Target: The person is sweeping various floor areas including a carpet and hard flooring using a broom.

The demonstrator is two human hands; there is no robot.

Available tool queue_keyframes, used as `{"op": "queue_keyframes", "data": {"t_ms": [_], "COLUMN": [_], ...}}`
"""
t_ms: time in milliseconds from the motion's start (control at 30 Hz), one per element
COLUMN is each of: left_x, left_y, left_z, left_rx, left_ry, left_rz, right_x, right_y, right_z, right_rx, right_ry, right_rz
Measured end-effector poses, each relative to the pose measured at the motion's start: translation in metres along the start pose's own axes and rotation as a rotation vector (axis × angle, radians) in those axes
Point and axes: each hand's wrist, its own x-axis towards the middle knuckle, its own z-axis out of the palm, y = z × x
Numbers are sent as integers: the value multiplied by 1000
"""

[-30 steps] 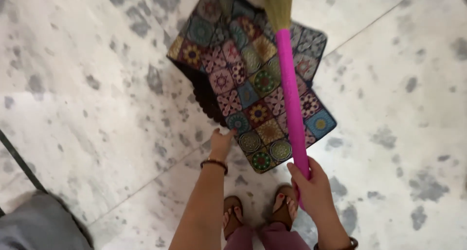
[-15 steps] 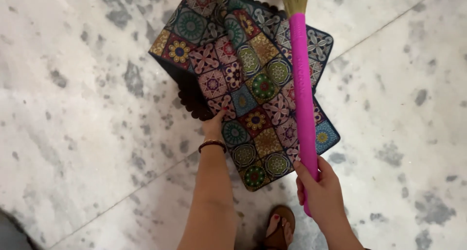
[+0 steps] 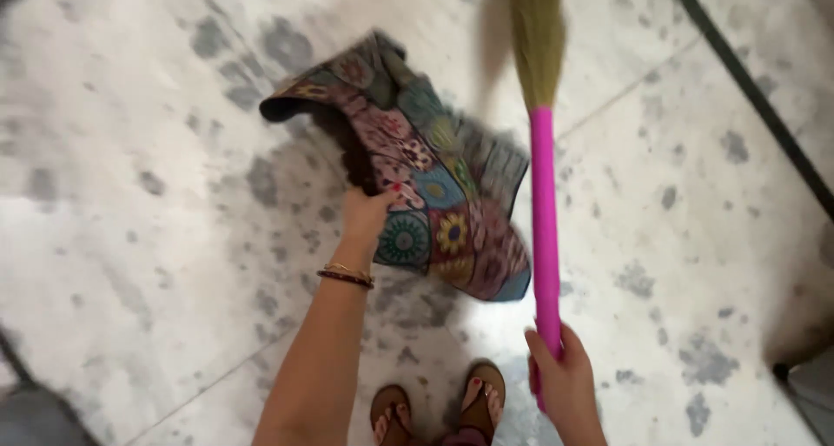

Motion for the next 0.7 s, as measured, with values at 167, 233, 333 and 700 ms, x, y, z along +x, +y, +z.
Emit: {"op": "queue_keyframes", "data": {"t_ms": [167, 233, 333, 700], "left_x": [-101, -141, -180, -272], "left_y": [188, 240, 314, 407], "left_z": [-9, -26, -98, -158], "left_rx": [777, 608, 462, 1077], "left_ry": [-107, -379, -528, -145], "left_rz": [190, 309, 191, 386], "right_x": [-51, -54, -58, -263], "right_y": [33, 62, 112, -79], "right_z": [-75, -117, -155, -171], "right_rx": [-68, -140, -242, -268], "right_ry": [125, 168, 251, 36], "right_rz": [140, 135, -7, 36]}}
